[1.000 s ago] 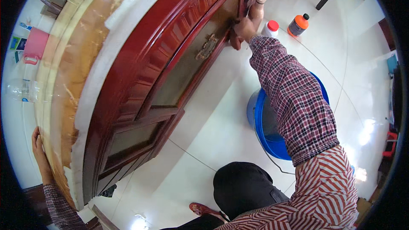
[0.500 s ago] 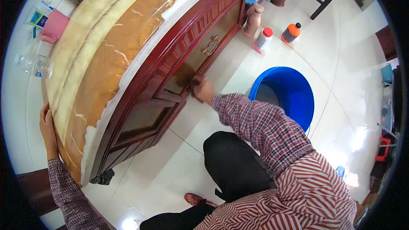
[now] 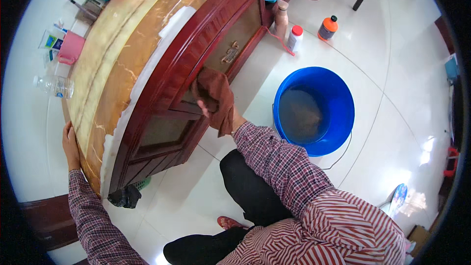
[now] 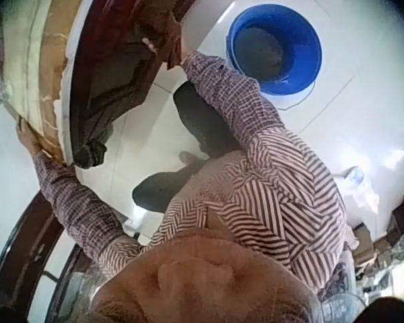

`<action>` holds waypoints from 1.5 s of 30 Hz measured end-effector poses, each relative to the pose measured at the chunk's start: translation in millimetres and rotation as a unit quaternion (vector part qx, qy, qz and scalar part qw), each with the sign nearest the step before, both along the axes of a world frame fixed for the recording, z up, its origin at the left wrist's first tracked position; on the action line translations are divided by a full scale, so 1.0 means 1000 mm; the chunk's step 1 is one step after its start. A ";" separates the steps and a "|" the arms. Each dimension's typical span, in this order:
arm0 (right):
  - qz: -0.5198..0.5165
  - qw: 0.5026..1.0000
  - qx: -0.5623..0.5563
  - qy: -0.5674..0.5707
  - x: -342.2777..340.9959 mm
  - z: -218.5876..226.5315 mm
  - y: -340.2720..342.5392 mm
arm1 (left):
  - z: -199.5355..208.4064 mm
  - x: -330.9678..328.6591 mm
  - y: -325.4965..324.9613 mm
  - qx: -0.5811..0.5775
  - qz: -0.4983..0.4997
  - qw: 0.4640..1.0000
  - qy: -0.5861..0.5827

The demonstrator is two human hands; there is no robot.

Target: The recorder wipes down a wooden cabinet with a cloth and organizes various bottles and cleaning supplies inside the cabinet.

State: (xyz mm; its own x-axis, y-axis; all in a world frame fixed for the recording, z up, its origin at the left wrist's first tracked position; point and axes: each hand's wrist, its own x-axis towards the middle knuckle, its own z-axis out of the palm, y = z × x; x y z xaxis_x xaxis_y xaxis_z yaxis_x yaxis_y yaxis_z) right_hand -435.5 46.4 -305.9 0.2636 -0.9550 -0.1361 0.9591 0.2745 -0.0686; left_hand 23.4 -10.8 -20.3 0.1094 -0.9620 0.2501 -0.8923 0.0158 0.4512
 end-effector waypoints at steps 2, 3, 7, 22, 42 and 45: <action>-0.015 1.000 0.006 0.026 -0.001 -0.035 0.009 | 0.002 0.000 0.001 0.004 -0.001 1.000 0.000; -0.016 1.000 0.009 0.022 -0.004 -0.042 0.014 | 0.004 -0.001 0.002 0.008 0.001 1.000 0.006; -0.142 0.837 0.121 0.514 -0.007 -0.079 0.027 | 0.004 -0.007 -0.003 0.021 0.008 0.999 0.037; -0.033 0.901 0.352 0.251 0.068 -0.088 -0.023 | 0.006 -0.016 0.005 0.026 0.032 0.998 0.051; -0.404 0.639 0.220 0.617 -0.112 -0.110 -0.202 | 0.013 -0.013 0.009 0.024 0.052 0.998 0.014; -0.324 0.723 0.194 0.579 0.005 -0.097 -0.109 | 0.010 -0.017 0.007 0.020 0.048 0.998 0.041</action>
State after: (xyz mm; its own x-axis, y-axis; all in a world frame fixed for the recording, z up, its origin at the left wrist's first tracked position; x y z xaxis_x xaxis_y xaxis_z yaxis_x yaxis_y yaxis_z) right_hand -430.7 -62.6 -403.4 -0.7270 -0.6574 -0.1983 0.2562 0.0082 -0.9666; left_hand 6.5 -3.5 -9.9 0.2204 -0.9549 0.1990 -0.8489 -0.0873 0.5213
